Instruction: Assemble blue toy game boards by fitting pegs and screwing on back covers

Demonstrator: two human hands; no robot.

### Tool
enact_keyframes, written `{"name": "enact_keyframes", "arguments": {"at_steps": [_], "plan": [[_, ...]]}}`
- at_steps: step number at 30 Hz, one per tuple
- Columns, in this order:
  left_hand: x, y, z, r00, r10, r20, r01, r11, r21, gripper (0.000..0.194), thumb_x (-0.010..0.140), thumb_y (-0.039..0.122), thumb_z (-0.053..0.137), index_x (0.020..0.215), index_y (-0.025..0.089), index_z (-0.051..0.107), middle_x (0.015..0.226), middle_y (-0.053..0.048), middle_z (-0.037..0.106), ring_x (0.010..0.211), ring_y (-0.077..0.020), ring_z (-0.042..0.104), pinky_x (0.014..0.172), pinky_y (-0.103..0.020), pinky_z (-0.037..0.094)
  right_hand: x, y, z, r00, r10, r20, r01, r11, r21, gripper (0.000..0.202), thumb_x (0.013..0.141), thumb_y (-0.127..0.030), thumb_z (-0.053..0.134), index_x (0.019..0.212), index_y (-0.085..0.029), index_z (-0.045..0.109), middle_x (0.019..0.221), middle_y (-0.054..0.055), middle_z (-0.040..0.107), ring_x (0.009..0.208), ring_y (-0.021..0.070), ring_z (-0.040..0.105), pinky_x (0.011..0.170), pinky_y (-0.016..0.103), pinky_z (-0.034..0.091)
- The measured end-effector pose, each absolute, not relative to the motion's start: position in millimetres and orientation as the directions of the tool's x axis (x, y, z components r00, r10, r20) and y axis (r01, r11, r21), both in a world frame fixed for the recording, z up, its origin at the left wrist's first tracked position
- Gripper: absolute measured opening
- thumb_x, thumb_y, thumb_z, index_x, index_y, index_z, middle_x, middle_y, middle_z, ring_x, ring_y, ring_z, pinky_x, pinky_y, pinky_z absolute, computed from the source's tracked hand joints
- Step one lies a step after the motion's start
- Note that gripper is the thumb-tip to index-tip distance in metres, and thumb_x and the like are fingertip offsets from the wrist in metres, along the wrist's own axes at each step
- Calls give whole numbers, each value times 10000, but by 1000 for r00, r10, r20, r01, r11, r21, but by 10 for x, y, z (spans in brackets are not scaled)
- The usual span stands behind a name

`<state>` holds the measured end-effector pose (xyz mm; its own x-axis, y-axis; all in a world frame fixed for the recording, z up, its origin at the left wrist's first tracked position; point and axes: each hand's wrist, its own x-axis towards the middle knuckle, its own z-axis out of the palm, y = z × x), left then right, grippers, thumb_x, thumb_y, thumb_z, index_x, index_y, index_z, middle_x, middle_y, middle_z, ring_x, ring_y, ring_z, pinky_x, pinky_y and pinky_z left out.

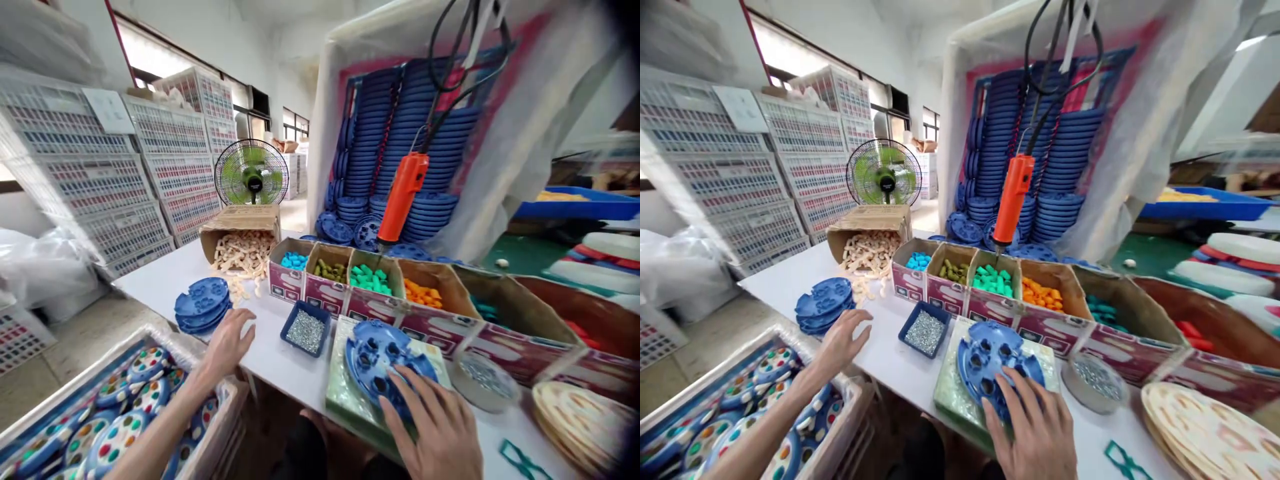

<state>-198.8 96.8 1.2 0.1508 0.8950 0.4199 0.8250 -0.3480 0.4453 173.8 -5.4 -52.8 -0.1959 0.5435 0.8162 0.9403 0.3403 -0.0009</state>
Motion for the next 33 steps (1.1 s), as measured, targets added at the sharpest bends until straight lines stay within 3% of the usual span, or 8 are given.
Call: {"name": "enact_keyframes", "arguments": {"at_steps": [3, 7, 13, 18, 23, 27, 31, 33], "plan": [[-2136, 1482, 96, 210, 927, 311, 905, -305, 298, 205, 875, 127, 605, 1045, 167, 713, 1134, -118, 713, 1175, -293, 596, 1082, -491, 447, 1750, -70, -500, -199, 500, 843, 933, 360, 6, 286, 962, -394, 570, 1122, -178, 669, 1120, 140, 748, 1005, 337, 636, 906, 502, 446], [-2060, 2113, 20, 176, 967, 182, 968, -204, 148, 225, 932, 286, 679, 1111, 149, 670, 1194, -90, 671, 1159, -268, 617, 1026, -519, 491, 1785, -62, -514, -222, 480, 849, 928, 370, 33, 241, 943, -356, 586, 1080, -179, 676, 1084, 144, 757, 989, 337, 646, 878, 496, 458], [-1824, 2565, -185, 17, 992, 128, 992, -33, 122, 353, 956, 347, 657, 1253, 162, 611, 1295, -106, 622, 1153, -270, 625, 978, -506, 537, 1852, -38, -595, -233, 488, 841, 930, 364, 47, 284, 879, -340, 662, 1122, -193, 678, 1117, 130, 755, 1005, 341, 651, 904, 506, 459], [-1946, 2506, -33, -152, 982, 115, 958, 117, 262, 350, 964, 348, 647, 1257, 161, 604, 1259, -103, 636, 1093, -254, 649, 936, -480, 561, 1794, -45, -539, -161, 482, 861, 935, 355, -24, 277, 861, -321, 695, 1108, -198, 679, 1112, 133, 751, 996, 342, 647, 895, 509, 465], [-2094, 1978, 224, -222, 965, 137, 824, 111, 556, 287, 990, 371, 597, 1143, 132, 637, 1064, -79, 710, 922, -206, 707, 847, -411, 594, 1712, -86, -425, -85, 446, 891, 916, 387, -106, 230, 877, -278, 689, 1089, -189, 677, 1125, 148, 734, 1033, 359, 629, 923, 545, 460], [-1794, 1325, 278, -79, 990, 120, 598, -49, 800, 405, 991, 470, 469, 1019, 102, 636, 815, -86, 746, 767, -205, 749, 760, -338, 618, 1586, -90, -143, -63, 514, 856, 842, 487, -231, 293, 946, -217, 609, 1237, -187, 630, 1241, 140, 669, 1141, 294, 612, 951, 436, 505], [-1204, 806, 282, 165, 984, 63, 375, -122, 919, 516, 859, 624, 584, 912, 117, 665, 671, -86, 735, 621, -219, 725, 635, -329, 618, 1497, 16, 163, -129, 594, 794, 803, 532, -268, 378, 989, -220, 547, 1367, -234, 566, 1363, 110, 619, 1217, 258, 607, 971, 390, 534], [-900, 616, 267, 236, 970, 52, 279, -119, 953, 535, 834, 647, 618, 912, 120, 669, 644, -78, 729, 586, -213, 713, 600, -320, 611, 1486, 41, 222, -72, 655, 753, 781, 506, -366, 347, 1002, -275, 539, 1344, -240, 584, 1336, 108, 642, 1145, 253, 654, 917, 385, 564]]}}
